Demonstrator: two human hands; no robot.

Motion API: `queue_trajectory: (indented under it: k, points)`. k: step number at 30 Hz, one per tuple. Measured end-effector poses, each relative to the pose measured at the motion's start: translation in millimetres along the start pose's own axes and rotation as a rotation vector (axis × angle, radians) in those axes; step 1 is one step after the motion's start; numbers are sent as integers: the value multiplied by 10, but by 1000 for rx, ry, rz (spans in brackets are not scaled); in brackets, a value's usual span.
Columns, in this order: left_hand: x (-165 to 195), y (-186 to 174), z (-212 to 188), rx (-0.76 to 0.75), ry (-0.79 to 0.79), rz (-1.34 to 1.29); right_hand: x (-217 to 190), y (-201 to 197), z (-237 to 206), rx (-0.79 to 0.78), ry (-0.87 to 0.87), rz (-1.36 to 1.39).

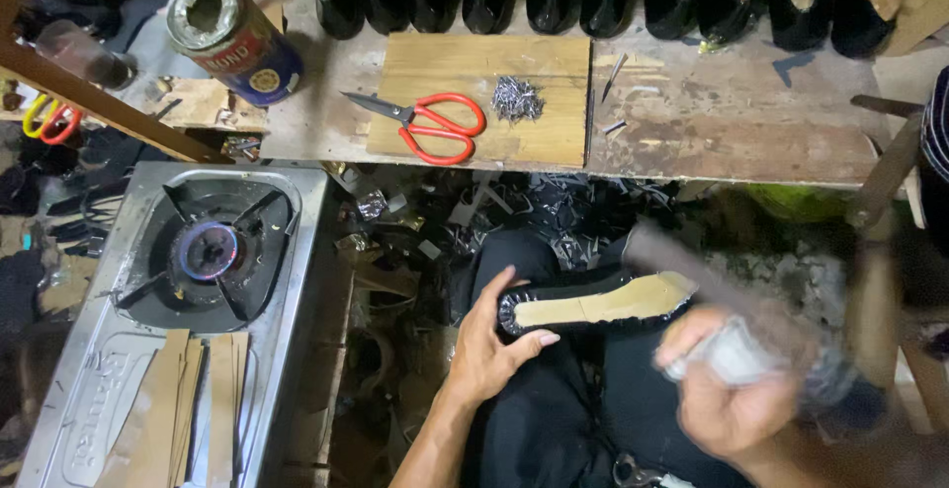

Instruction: The person uses a hammer and a small metal tool to repeatedly tap and adjust the sole of a black shoe held on their lap. They rotate the shoe and reposition the tool along the sole edge while striking with the hammer. The shoe remains in hand throughout; no final placement or completed state is shown.

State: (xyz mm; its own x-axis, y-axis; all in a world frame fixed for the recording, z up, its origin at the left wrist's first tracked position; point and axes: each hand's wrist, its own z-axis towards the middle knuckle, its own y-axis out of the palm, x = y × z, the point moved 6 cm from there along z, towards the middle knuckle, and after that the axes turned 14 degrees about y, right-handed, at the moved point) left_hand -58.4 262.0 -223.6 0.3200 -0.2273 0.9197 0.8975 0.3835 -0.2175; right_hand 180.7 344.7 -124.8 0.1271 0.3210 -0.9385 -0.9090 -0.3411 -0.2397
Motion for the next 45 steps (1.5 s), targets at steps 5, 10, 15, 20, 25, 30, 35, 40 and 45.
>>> queue_trajectory:
  k: [5,10,15,20,25,30,35,40,45]
  points:
    - [1,30,-31,-14,47,-19,201,500,-108,-359,261,-677]
    - [14,41,-28,-13,94,46,-282,352,-221,-176,-140,-503]
    - [19,22,-46,-9,93,66,-247,583,-201,-229,-480,-395]
    - [62,10,-54,2,123,49,-105,548,-179,-338,1,-545]
    - [63,-11,-74,10,26,37,-425,520,-183,-124,-225,-402]
    - [74,11,-30,-8,9,-9,92,550,-113,-428,302,-523]
    - [61,9,-7,-14,6,51,-133,411,-304,-477,-302,-148]
    - [93,-41,8,-11,29,22,6,606,-87,-381,-82,-546]
    - [135,-39,54,1,37,-4,-527,469,-125,-266,-238,-171]
